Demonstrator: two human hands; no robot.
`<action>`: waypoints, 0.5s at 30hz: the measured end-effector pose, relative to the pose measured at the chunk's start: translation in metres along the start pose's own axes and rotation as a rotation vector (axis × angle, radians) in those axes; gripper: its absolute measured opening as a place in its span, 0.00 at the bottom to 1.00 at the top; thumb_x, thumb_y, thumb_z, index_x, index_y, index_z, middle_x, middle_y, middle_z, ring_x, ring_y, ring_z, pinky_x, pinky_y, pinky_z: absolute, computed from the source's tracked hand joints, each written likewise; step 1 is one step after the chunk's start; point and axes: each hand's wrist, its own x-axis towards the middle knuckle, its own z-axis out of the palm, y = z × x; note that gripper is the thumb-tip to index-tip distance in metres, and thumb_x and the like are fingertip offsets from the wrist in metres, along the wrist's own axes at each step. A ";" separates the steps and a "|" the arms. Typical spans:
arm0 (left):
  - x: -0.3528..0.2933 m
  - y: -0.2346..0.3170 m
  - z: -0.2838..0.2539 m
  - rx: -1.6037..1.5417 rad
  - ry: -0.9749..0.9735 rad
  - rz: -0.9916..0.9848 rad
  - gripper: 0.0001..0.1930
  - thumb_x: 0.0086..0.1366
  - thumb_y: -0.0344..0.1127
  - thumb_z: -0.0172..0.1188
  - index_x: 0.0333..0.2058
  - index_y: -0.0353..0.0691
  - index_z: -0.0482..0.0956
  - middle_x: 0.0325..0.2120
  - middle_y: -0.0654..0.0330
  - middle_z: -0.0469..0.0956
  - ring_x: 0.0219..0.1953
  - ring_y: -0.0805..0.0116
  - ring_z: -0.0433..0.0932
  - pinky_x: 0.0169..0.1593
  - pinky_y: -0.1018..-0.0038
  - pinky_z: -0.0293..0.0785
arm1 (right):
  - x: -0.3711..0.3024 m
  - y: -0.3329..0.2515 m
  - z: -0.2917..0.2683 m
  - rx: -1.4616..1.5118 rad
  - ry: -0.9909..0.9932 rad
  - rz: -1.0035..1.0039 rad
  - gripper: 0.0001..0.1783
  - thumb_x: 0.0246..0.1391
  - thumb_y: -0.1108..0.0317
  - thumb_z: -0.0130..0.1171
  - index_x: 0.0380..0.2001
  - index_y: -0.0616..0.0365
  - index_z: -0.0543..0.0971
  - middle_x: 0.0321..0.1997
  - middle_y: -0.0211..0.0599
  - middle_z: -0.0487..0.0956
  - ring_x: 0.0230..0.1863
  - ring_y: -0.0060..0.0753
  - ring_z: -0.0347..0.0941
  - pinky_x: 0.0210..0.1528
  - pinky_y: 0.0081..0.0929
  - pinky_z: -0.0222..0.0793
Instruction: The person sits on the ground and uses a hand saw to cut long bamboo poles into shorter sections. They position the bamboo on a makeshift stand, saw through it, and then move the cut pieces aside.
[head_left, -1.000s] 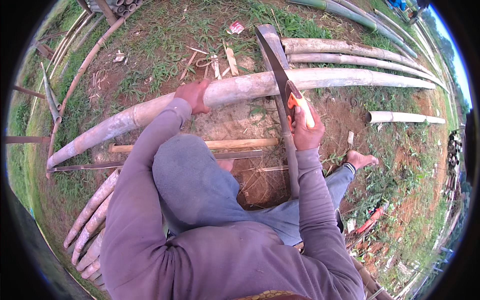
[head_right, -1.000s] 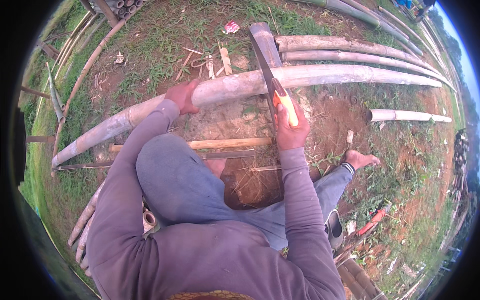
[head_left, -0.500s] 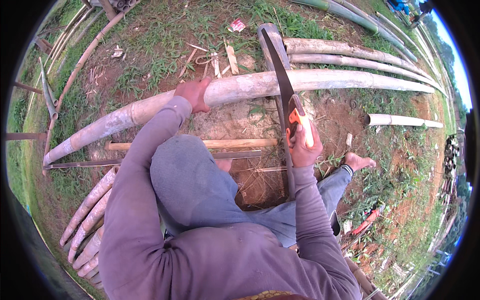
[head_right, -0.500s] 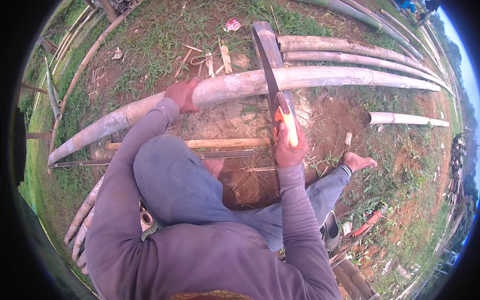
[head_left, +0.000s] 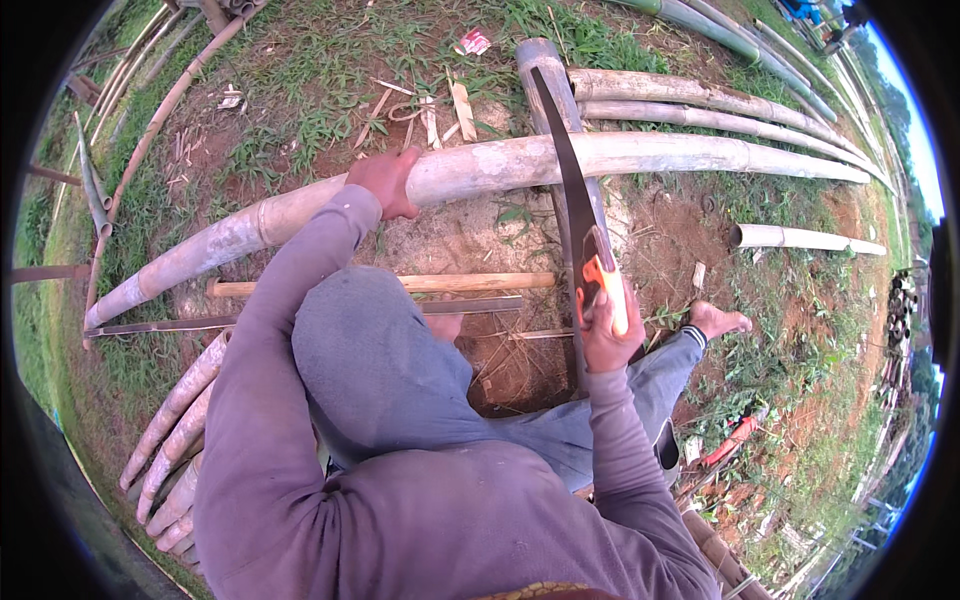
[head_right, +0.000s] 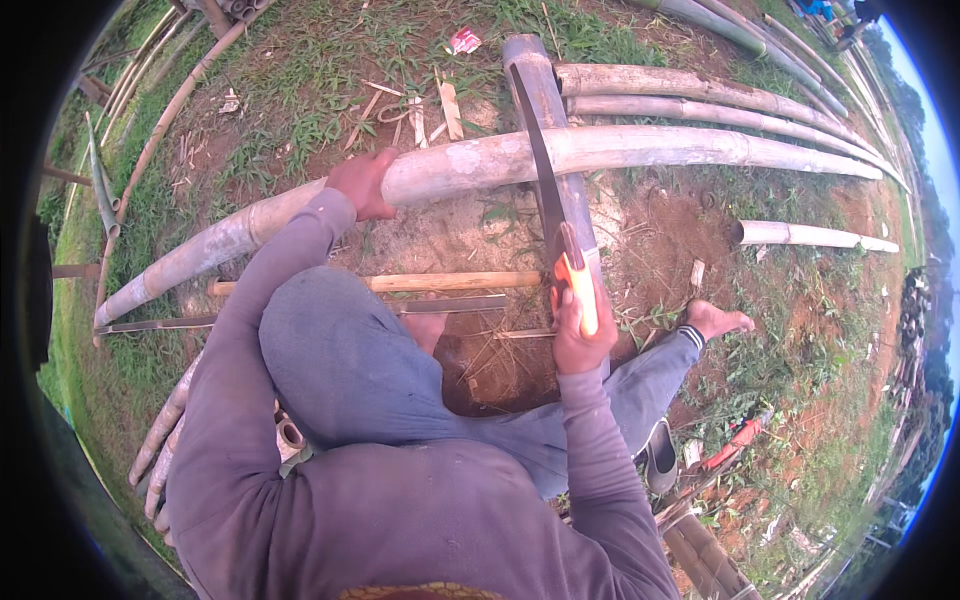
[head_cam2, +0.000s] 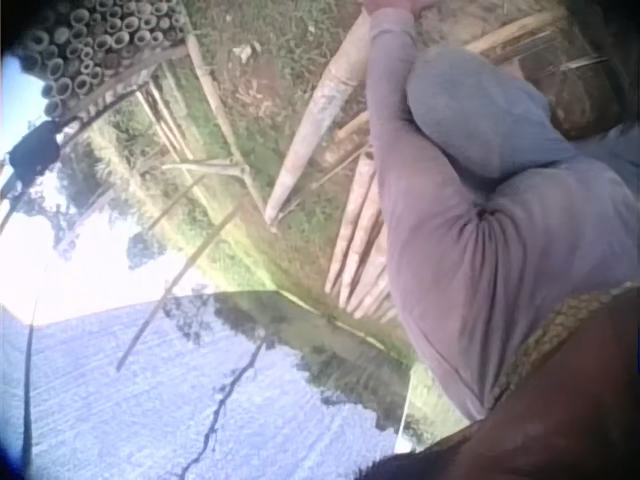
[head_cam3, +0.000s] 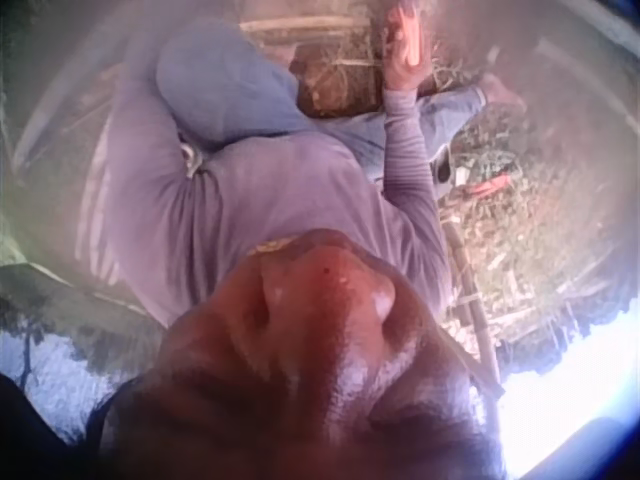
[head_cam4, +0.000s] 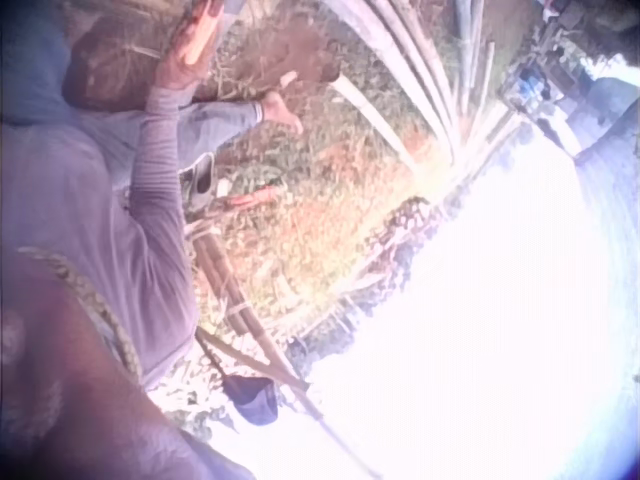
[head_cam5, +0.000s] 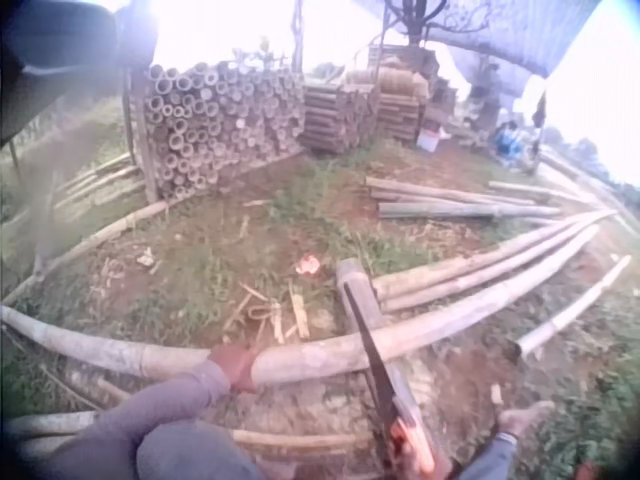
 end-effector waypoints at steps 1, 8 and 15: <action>0.004 0.004 -0.004 0.003 -0.010 0.004 0.50 0.42 0.47 0.81 0.67 0.51 0.70 0.53 0.48 0.83 0.55 0.44 0.83 0.58 0.53 0.80 | 0.029 0.001 0.019 -0.007 -0.002 -0.037 0.22 0.72 0.68 0.64 0.64 0.64 0.78 0.31 0.24 0.80 0.24 0.11 0.70 0.24 0.15 0.68; 0.012 -0.021 -0.016 -0.098 -0.053 0.015 0.49 0.41 0.50 0.82 0.65 0.49 0.73 0.50 0.48 0.86 0.53 0.45 0.84 0.59 0.53 0.79 | -0.012 -0.005 -0.016 -0.191 -0.078 -0.170 0.24 0.71 0.68 0.65 0.66 0.65 0.77 0.38 0.29 0.84 0.26 0.13 0.73 0.27 0.18 0.72; 0.020 -0.020 -0.007 -0.109 -0.100 0.026 0.50 0.41 0.50 0.82 0.65 0.49 0.72 0.53 0.47 0.84 0.55 0.45 0.83 0.60 0.54 0.78 | 0.023 -0.021 0.021 -0.090 -0.036 -0.217 0.20 0.70 0.69 0.66 0.61 0.66 0.80 0.40 0.31 0.84 0.30 0.13 0.75 0.30 0.17 0.72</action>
